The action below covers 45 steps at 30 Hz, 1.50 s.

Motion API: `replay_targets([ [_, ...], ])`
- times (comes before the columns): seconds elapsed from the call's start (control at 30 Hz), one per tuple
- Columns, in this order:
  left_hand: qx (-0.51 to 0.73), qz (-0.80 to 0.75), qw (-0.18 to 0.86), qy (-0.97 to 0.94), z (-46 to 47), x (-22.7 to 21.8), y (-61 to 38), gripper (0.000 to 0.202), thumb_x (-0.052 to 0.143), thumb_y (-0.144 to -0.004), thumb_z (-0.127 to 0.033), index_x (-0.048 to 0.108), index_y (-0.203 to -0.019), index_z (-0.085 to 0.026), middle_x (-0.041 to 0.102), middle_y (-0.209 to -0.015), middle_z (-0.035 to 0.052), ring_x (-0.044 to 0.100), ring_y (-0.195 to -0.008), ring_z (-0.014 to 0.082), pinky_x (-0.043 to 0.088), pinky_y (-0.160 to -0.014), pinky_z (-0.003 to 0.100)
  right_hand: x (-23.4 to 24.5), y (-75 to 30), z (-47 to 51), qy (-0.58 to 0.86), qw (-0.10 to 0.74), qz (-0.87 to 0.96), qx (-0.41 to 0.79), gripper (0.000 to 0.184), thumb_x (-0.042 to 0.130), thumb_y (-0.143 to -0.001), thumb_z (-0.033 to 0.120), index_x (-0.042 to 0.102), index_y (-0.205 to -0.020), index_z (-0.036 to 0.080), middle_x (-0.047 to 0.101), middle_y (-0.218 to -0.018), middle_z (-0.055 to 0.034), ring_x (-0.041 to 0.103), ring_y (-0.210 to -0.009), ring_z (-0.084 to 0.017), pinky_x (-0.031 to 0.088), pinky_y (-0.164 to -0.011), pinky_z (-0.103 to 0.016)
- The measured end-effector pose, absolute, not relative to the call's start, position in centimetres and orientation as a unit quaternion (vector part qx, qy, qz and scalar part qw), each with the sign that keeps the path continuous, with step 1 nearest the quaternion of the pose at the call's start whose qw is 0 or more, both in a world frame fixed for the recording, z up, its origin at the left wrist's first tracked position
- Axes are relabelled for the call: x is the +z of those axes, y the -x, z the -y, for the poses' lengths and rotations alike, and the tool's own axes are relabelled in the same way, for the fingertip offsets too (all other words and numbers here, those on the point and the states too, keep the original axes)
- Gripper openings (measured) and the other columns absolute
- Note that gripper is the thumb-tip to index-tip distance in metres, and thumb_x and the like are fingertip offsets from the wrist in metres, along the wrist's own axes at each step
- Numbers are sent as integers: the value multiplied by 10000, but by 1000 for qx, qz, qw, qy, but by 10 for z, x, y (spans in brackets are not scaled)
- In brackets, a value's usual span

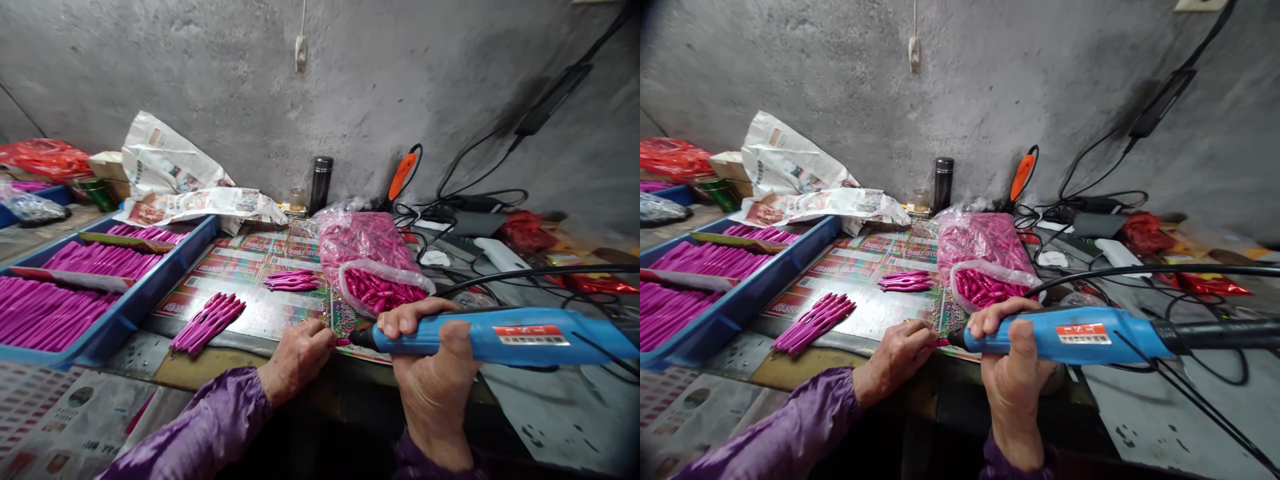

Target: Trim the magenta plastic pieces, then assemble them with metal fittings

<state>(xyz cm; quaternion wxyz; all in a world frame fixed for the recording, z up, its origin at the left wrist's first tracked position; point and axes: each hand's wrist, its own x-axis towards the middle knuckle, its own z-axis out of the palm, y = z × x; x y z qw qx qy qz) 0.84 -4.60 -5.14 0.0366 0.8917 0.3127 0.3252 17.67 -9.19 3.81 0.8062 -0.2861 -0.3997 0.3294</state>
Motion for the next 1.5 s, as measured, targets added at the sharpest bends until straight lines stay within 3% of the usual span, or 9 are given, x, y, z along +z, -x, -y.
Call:
replay_targets([
  [0.4, 311, -303, 12, -901, 48, -50, -9, 225, 488, -1027, -234, 649, -880, -176, 668, -856, 44, 654, -757, 151, 518, -690, 239, 37, -178, 96, 288, 812, 392, 323, 341, 753, -814, 533, 610, -819, 223, 536, -603, 50, 496, -522, -143, 473, -570, -304],
  [0.67, 300, -285, -11, -910, 51, -45, -7, 259, 445, -1039, -192, 640, -871, -173, 643, -831, 37, 624, -719, 139, 487, -645, 228, 35, -179, 99, 288, 813, 383, 329, 345, 758, -813, 534, 604, -845, 226, 536, -612, 52, 504, -537, -143, 481, -588, -302],
  [1.03, 329, -280, -71, -899, 53, -44, -6, 157, 490, -1015, -166, 645, -991, -177, 663, -817, 30, 607, -668, 168, 452, -574, 274, 38, -180, 102, 288, 816, 381, 325, 347, 758, -813, 538, 617, -843, 223, 534, -609, 55, 503, -532, -138, 489, -590, -300],
  [1.27, 356, -253, -104, -893, 57, -39, -4, 196, 436, -1035, -153, 629, -1055, -180, 663, -786, 18, 598, -626, 155, 443, -555, 274, 38, -181, 105, 293, 816, 380, 322, 361, 756, -808, 547, 606, -833, 219, 540, -608, 54, 504, -533, -140, 489, -582, -300],
  [1.5, 360, -241, -104, -895, 58, -40, -3, 153, 441, -1041, -147, 593, -1051, -140, 676, -804, 33, 636, -682, 157, 492, -601, 280, 39, -182, 105, 292, 816, 393, 308, 369, 735, -811, 564, 601, -831, 220, 533, -607, 54, 494, -527, -142, 483, -567, -305],
])
